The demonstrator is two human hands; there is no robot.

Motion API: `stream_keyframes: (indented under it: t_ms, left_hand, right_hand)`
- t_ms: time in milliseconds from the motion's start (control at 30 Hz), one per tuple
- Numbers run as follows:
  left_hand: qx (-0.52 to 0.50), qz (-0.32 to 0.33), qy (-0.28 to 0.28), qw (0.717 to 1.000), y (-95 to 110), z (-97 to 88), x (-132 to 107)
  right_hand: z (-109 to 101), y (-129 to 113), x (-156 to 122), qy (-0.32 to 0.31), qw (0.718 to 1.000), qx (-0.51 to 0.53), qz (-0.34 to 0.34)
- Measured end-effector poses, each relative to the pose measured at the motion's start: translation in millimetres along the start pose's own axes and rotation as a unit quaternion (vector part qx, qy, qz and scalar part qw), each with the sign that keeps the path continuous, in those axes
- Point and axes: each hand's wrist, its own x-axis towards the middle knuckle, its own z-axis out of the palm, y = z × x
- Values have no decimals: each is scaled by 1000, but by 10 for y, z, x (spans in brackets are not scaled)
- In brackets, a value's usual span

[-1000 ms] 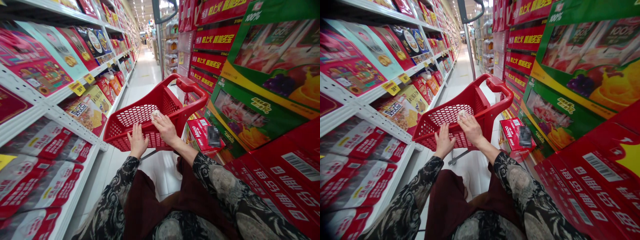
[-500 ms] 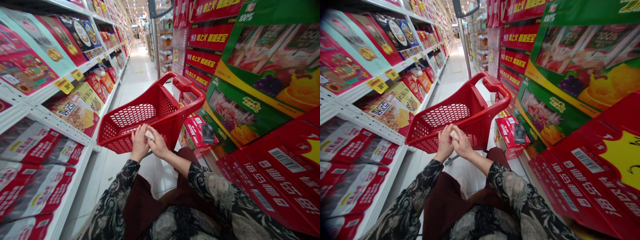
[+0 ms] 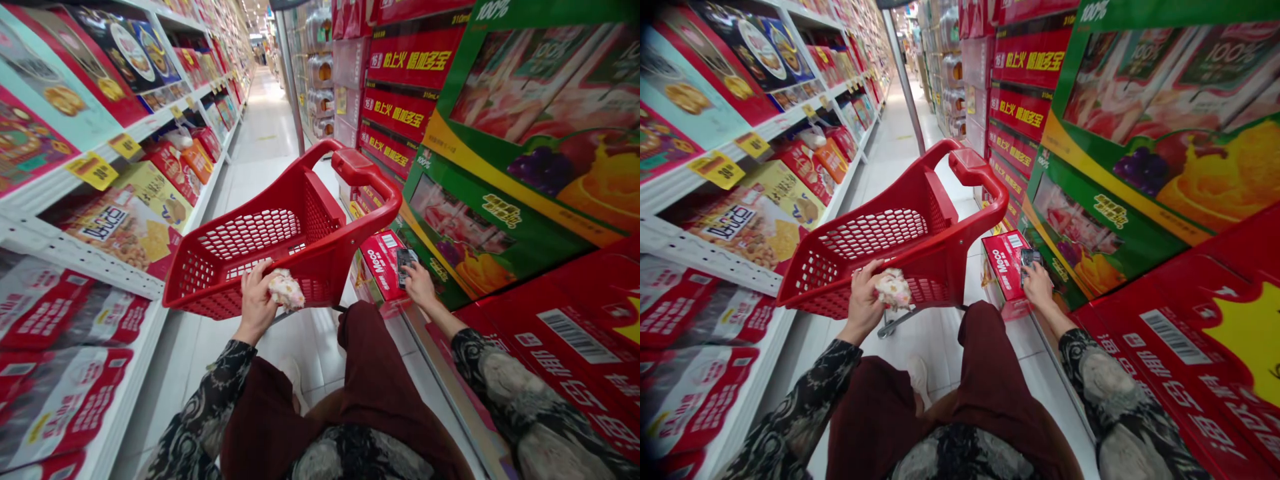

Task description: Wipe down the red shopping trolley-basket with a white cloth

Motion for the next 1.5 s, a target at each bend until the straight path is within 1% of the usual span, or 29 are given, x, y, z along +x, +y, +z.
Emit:
stream_keyframes:
  t_ms: [67,133,200,267,367,433,500,567,667,767,900,967,1033,1067,1133,1200,1233,1267,1300,1333,1367,1433,1500]
  left_hand:
    - [5,0,7,1000,15,21,-16]
    - [10,0,12,1000,25,29,-22]
    - [15,-2,12,1000,29,22,-19]
    - [22,-2,9,1000,33,8,-9]
    - [31,-6,5,999,46,-3,13]
    - [36,-12,8,999,62,2,26]
    - [38,-14,13,999,78,11,36]
    - [38,-10,14,999,89,18,40]
    - [40,-11,9,999,99,20,36]
    - [49,-12,1,999,106,20,23]
    - [74,-3,-17,997,137,33,14]
    - [90,-5,-24,996,166,41,16]
    - [105,-4,-35,994,198,46,23]
    - [111,-1,-43,993,215,47,28]
    - [121,3,-54,991,248,50,39]
    - [130,3,-57,990,278,55,51]
    - [133,2,-56,990,292,57,56]
    - [134,-1,-56,989,304,57,60]
    - [135,-3,-55,989,314,55,62]
    - [136,-4,-56,989,320,50,61]
    - [136,-5,-58,989,324,44,57]
    - [136,-1,-64,989,323,28,43]
    - [136,4,-68,988,316,20,27]
  right_hand:
    - [-5,367,99,-42,994,-100,11]
    - [14,555,173,-92,983,-157,10]
    - [53,609,251,-129,976,-176,13]
    - [99,589,337,-143,975,-169,25]
    - [142,535,415,-118,980,-148,59]
    - [139,533,381,-85,984,-139,72]
    - [107,572,273,-57,986,-132,82]
    - [53,629,133,-42,987,-126,88]
    - [-42,658,-33,-56,987,-125,81]
    - [-100,518,-93,-72,987,-130,57]
    - [-64,150,-136,-120,986,-105,-45]
    - [-26,-21,-187,-125,986,-96,-62]
    - [-5,-183,-256,-111,987,-90,-67]
    - [-3,-272,-293,-104,988,-80,-80]
    - [-3,-485,-359,-83,986,-35,-143]
    - [6,-719,-395,-53,975,21,-217]
    - [17,-818,-395,-38,969,41,-240]
    - [31,-888,-380,-26,967,50,-247]
    - [46,-917,-353,-20,971,46,-236]
    - [56,-896,-316,-21,977,29,-209]
    - [60,-824,-274,-26,984,4,-174]
    - [42,-548,-193,-41,993,-60,-96]
    - [-1,-179,-135,-54,992,-110,-32]
